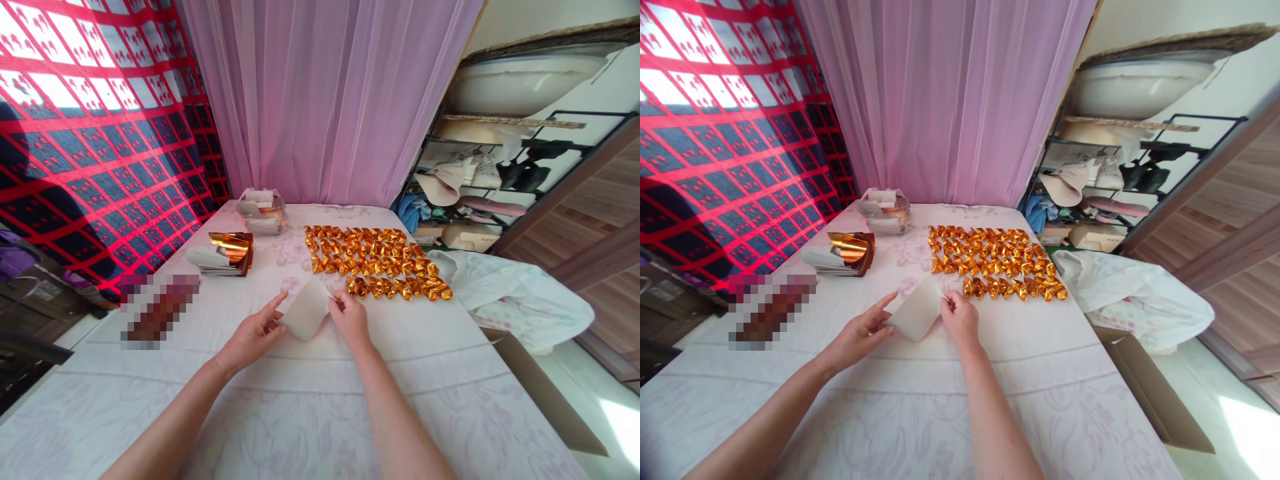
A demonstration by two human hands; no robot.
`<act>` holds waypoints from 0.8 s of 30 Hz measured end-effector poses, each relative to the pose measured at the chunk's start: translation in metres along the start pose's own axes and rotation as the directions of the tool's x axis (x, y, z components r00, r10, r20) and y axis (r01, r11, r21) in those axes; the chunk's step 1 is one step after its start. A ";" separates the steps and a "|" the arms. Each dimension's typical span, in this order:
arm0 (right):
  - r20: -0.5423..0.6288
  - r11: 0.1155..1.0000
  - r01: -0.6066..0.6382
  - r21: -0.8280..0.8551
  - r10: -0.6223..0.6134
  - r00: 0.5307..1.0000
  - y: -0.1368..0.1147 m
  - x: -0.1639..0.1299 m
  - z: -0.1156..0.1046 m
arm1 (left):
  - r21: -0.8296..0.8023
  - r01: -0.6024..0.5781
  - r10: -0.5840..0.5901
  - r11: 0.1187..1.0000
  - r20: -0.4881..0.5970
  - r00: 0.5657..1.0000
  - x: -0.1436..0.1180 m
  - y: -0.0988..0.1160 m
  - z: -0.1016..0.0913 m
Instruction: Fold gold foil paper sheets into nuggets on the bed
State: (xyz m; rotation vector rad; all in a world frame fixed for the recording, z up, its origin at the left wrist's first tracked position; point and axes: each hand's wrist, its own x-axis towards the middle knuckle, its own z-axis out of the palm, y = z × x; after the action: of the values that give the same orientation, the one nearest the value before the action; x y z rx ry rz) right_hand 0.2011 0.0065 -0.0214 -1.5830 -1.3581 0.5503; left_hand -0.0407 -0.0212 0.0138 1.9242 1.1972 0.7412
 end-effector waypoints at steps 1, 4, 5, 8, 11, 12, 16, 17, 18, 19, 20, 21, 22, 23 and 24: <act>0.009 1.000 0.002 -0.027 -0.002 1.000 0.000 -0.001 0.001 | 0.011 -0.010 0.010 1.000 0.006 1.000 -0.001 -0.001 0.000; 0.029 0.995 0.008 -0.099 -0.005 1.000 0.001 -0.003 0.005 | 0.058 -0.089 0.088 0.994 0.018 0.996 -0.002 -0.004 0.000; 0.034 0.993 0.009 -0.118 -0.005 0.999 0.002 -0.003 0.006 | 0.071 -0.118 0.117 0.990 0.017 0.993 -0.001 -0.006 0.000; 0.044 0.987 0.014 -0.162 -0.007 0.999 0.002 -0.004 0.008 | 0.091 -0.175 0.173 0.980 0.024 0.985 0.000 -0.008 -0.001; 0.055 0.982 0.027 -0.189 -0.017 0.998 0.001 -0.004 0.009 | 0.234 -0.247 0.249 0.940 0.021 0.968 0.000 -0.003 -0.005; 0.062 0.980 0.033 -0.195 -0.021 0.998 0.001 -0.005 0.010 | 0.319 -0.276 0.284 0.907 0.021 0.959 0.000 0.000 -0.006; 0.082 0.978 0.050 -0.201 -0.034 0.996 0.002 -0.005 0.011 | 0.553 -0.340 0.388 0.760 0.032 0.921 -0.001 0.010 -0.009; 0.084 0.978 0.054 -0.199 -0.038 0.996 0.002 -0.005 0.011 | 0.561 -0.335 0.385 0.757 0.031 0.923 0.000 0.011 -0.008; 0.086 0.978 0.060 -0.198 -0.044 0.995 0.003 -0.006 0.011 | 0.558 -0.316 0.364 0.768 0.027 0.931 0.000 0.011 -0.008; 0.088 0.978 0.070 -0.195 -0.054 0.995 0.003 -0.005 0.012 | 0.551 -0.285 0.329 0.785 0.019 0.944 0.000 0.010 -0.007; 0.090 0.978 0.083 -0.190 -0.067 0.994 0.003 -0.005 0.011 | 0.547 -0.242 0.287 0.802 0.004 0.958 0.000 0.009 -0.006; 0.092 0.978 0.099 -0.185 -0.083 0.992 0.003 -0.005 0.011 | 0.546 -0.196 0.241 0.815 -0.012 0.971 0.000 0.007 -0.005; 0.096 0.977 0.119 -0.179 -0.103 0.990 0.003 -0.004 0.010 | 0.553 -0.155 0.207 0.818 -0.032 0.978 -0.001 0.005 -0.004; 0.104 0.975 0.143 -0.171 -0.127 0.986 0.002 -0.003 0.009 | 0.563 -0.121 0.181 0.817 -0.051 0.982 -0.002 0.004 -0.003; 0.117 0.972 0.172 -0.159 -0.154 0.981 0.001 -0.002 0.008 | 0.573 -0.095 0.161 0.814 -0.066 0.985 -0.004 0.003 -0.002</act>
State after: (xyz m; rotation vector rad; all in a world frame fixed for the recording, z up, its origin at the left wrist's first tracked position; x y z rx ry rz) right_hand 0.1948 0.0071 -0.0266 -1.5762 -1.6336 0.4308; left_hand -0.0420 -0.0250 0.0171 2.5030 1.4919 0.6042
